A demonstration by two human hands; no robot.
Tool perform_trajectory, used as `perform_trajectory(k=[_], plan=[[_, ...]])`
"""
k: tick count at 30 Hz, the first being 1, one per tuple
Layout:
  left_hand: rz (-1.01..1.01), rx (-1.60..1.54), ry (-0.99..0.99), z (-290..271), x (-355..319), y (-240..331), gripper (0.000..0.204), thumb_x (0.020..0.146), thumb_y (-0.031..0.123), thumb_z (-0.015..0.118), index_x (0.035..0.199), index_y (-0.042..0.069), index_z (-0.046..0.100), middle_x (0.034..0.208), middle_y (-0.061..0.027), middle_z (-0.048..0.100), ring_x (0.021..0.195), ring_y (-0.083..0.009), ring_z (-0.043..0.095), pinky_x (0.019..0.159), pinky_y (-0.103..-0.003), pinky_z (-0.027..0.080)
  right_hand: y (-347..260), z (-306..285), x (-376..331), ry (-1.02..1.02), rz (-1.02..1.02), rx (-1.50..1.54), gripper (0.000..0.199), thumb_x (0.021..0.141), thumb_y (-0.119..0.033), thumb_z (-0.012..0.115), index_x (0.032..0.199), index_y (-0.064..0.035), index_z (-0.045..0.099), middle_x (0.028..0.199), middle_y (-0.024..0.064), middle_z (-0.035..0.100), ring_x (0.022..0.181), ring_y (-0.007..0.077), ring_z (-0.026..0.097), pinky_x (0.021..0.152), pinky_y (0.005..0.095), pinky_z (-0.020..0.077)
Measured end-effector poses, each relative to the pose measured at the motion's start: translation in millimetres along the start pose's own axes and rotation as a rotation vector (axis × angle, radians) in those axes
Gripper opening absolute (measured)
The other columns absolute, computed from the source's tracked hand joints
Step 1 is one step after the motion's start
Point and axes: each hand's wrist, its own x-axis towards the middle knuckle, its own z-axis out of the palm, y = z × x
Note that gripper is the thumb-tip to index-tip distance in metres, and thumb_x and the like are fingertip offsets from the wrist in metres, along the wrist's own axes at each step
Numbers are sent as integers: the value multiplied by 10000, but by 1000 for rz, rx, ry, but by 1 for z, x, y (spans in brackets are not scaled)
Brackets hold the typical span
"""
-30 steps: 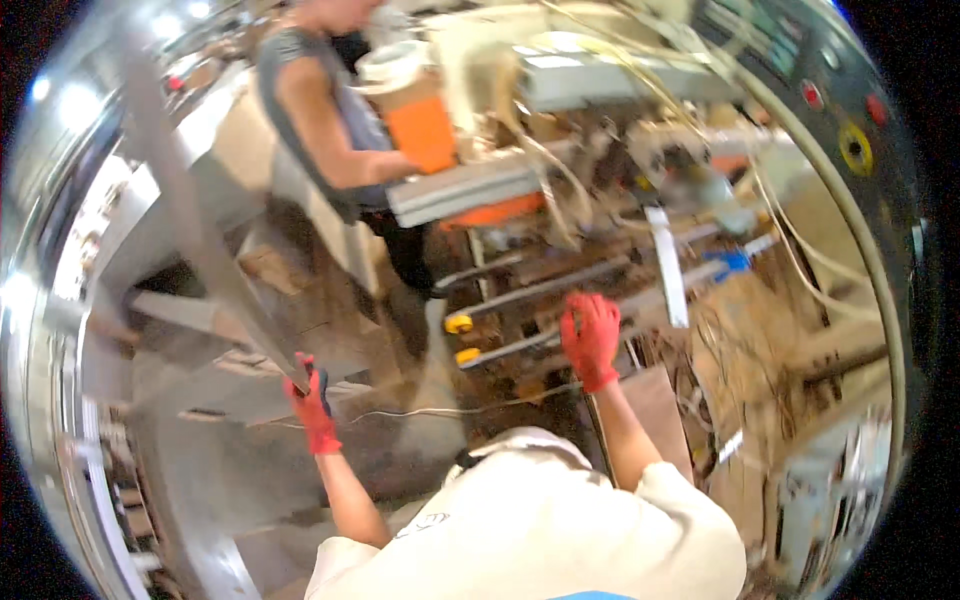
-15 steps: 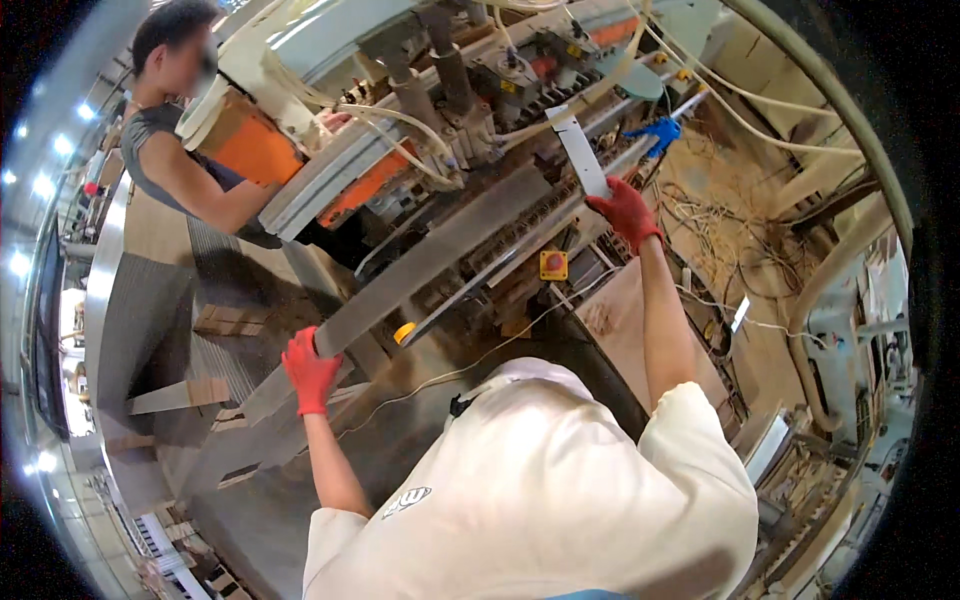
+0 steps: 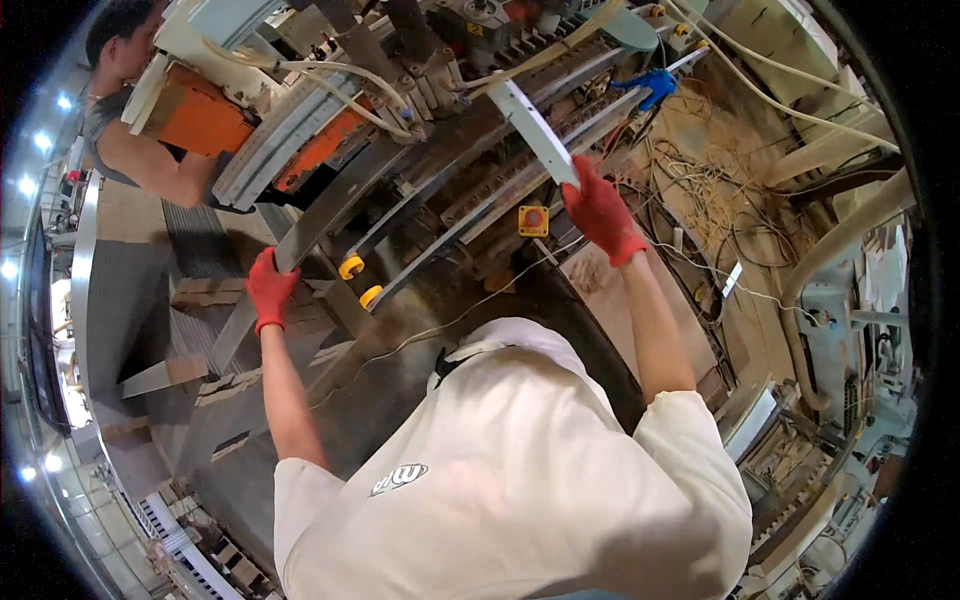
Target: The person repeatedly retrieves wooden boards from a processing machine and stacks them onto a pile of boards by hand.
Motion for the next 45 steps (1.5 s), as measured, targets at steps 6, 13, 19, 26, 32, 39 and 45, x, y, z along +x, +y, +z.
perform_trajectory(k=[6, 13, 19, 26, 32, 39, 45], plan=[[72, -8, -35, 3, 19, -9, 493, 654, 239, 765, 1105, 96, 627, 1085, -110, 665, 1030, -327, 626, 847, -424, 501, -20, 3, 28, -135, 42, -94, 380, 957, -307, 409, 1222, -42, 472, 900, 279, 651, 875, 491, 606, 756, 572, 466], [62, -93, -116, -3, 28, 3, 550, 669, 218, 758, 1185, 98, 614, 1114, -142, 670, 1049, -329, 635, 863, -403, 505, -18, -1, 46, -173, -10, -105, 407, 1003, -332, 312, 1152, -32, 543, 932, 260, 661, 908, 476, 612, 794, 550, 481], [19, -56, -218, -2, 31, 10, 576, 672, 198, 757, 1217, 96, 599, 1148, -152, 664, 1069, -326, 632, 871, -391, 494, -27, -14, 47, -257, -17, -231, 369, 1008, -281, 328, 1138, -10, 543, 976, 244, 669, 891, 434, 648, 763, 537, 501], [61, -76, -154, 3, 28, 1, 546, 702, 163, 726, 1223, 75, 588, 1127, -156, 660, 1062, -340, 623, 871, -393, 490, -41, -15, 54, -312, 83, -142, 317, 970, -229, 379, 1187, -21, 478, 993, 241, 660, 932, 443, 626, 782, 526, 488], [-36, -107, -178, 5, 28, 1, 543, 706, 164, 723, 1222, 58, 590, 1146, -179, 652, 1089, -350, 612, 900, -398, 479, -42, -12, 55, -318, 62, -192, 309, 972, -216, 409, 1181, -4, 492, 977, 232, 671, 906, 418, 654, 750, 510, 512], [-102, -109, -282, -9, 26, 22, 711, 750, 175, 708, 1398, 24, 459, 1388, -163, 527, 1287, -328, 491, 1047, -385, 396, -48, -21, 55, -366, 121, -212, 322, 961, -211, 393, 1214, -29, 478, 984, 238, 665, 921, 443, 635, 762, 526, 499], [-30, -494, -3, -71, -10, 90, 914, 704, 334, 797, 1456, 55, 358, 1384, -150, 488, 1300, -280, 453, 1081, -411, 330, -34, -2, 50, -215, 78, -245, 379, 999, -303, 355, 1208, -24, 503, 857, 222, 684, 869, 401, 671, 783, 521, 517]])
